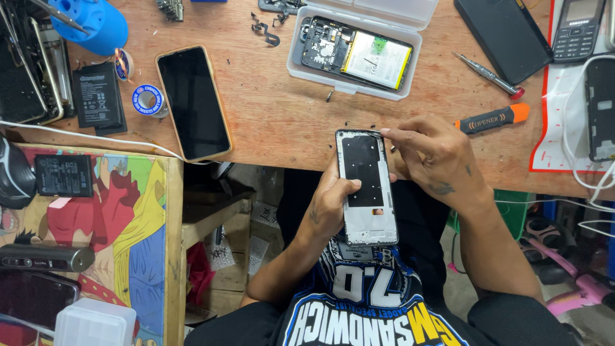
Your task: The person uses a small metal tool to scrape adhesive residue from the inside of a smartphone frame. They rotate the frame to access different edges and continue scraping until the surface is clear.
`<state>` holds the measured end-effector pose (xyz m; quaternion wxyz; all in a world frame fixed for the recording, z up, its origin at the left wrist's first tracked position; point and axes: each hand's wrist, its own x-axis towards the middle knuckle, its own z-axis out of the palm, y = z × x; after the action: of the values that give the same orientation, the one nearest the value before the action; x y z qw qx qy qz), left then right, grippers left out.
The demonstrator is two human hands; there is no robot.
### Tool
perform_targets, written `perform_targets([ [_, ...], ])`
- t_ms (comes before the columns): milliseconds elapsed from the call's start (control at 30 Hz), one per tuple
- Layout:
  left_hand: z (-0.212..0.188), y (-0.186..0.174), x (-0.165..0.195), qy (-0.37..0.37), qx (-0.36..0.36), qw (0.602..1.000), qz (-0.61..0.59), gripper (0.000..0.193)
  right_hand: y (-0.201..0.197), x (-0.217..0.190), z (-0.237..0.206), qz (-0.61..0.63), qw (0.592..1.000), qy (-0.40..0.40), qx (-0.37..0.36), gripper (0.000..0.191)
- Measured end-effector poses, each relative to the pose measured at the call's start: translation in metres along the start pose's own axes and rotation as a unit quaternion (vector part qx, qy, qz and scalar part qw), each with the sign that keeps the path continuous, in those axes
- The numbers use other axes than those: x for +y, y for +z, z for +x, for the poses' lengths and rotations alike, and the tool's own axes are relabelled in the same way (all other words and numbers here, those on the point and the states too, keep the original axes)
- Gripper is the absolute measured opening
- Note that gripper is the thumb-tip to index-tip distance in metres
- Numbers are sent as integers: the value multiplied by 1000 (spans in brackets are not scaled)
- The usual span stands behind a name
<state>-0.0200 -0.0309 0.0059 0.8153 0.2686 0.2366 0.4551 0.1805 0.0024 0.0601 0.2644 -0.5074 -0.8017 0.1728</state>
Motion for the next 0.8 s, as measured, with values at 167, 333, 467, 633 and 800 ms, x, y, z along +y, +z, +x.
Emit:
perform_targets([
  [167, -2, 0, 4, 6, -8, 1000, 22, 74, -4, -1, 0, 28, 1000, 5, -1, 32],
  [333, -2, 2, 7, -7, -3, 1000, 14, 74, -4, 0, 0, 23, 1000, 7, -12, 32],
  [467, -2, 1, 9, -16, -10, 1000, 13, 73, -2, 3, 2, 44, 999, -1, -5, 28],
  [633, -1, -1, 9, -6, -8, 999, 35, 72, 3, 8, 5, 69, 997, 19, -5, 23],
  [800, -2, -3, 9, -25, 1, 1000, 13, 69, 8, 11, 6, 54, 998, -8, 14, 23],
])
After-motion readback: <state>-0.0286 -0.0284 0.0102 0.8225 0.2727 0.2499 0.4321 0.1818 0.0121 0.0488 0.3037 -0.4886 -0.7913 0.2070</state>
